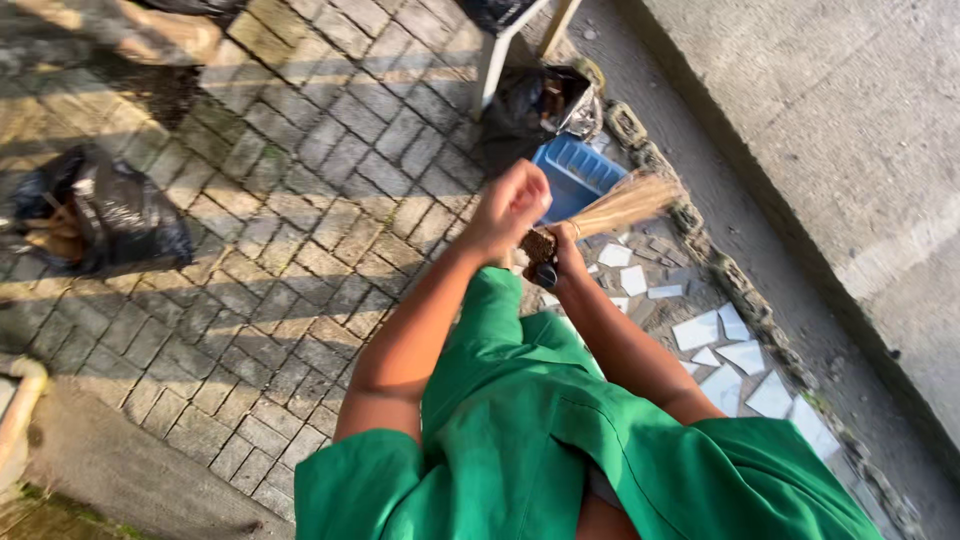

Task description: The person picks up dry leaves by hand and places them into a black trash bag, sweeps the brick-paved area with a broom and dustpan, and then sorts through a pile of trash bags and loose waste by hand, placing items into a white sack.

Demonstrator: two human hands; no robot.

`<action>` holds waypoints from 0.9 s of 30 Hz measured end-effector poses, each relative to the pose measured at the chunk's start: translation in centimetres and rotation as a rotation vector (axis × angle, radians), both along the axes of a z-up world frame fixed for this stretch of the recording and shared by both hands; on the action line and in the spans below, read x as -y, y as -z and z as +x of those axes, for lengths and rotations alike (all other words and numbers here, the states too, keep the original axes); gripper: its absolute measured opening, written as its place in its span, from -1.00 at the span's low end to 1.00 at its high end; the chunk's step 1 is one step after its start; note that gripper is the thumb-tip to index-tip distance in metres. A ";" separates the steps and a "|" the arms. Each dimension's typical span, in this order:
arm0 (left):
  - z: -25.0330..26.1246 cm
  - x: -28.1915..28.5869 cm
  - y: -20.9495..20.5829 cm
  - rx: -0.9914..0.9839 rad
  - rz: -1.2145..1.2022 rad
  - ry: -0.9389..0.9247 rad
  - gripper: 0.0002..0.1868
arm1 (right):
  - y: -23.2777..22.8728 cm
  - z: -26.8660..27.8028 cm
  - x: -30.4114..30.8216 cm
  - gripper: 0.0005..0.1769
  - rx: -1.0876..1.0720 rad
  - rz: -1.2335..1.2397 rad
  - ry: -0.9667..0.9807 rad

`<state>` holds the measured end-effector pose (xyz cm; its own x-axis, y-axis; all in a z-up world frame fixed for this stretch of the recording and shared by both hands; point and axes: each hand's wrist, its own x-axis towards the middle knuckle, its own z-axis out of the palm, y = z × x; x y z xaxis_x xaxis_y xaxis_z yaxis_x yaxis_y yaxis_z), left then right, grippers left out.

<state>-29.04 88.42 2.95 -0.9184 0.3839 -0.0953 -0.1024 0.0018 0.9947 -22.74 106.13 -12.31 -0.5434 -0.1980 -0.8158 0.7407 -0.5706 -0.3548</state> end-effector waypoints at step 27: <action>-22.2 -24.1 48.0 0.221 -1.608 0.468 -0.69 | 2.6 -14.2 -33.9 -0.44 0.381 -0.402 -0.236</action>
<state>-51.29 112.49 -45.05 -0.6787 -0.0067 -0.7344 0.0737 0.9943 -0.0772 -36.98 140.06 -14.94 -0.1312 -0.6113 -0.7804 0.8964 -0.4094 0.1700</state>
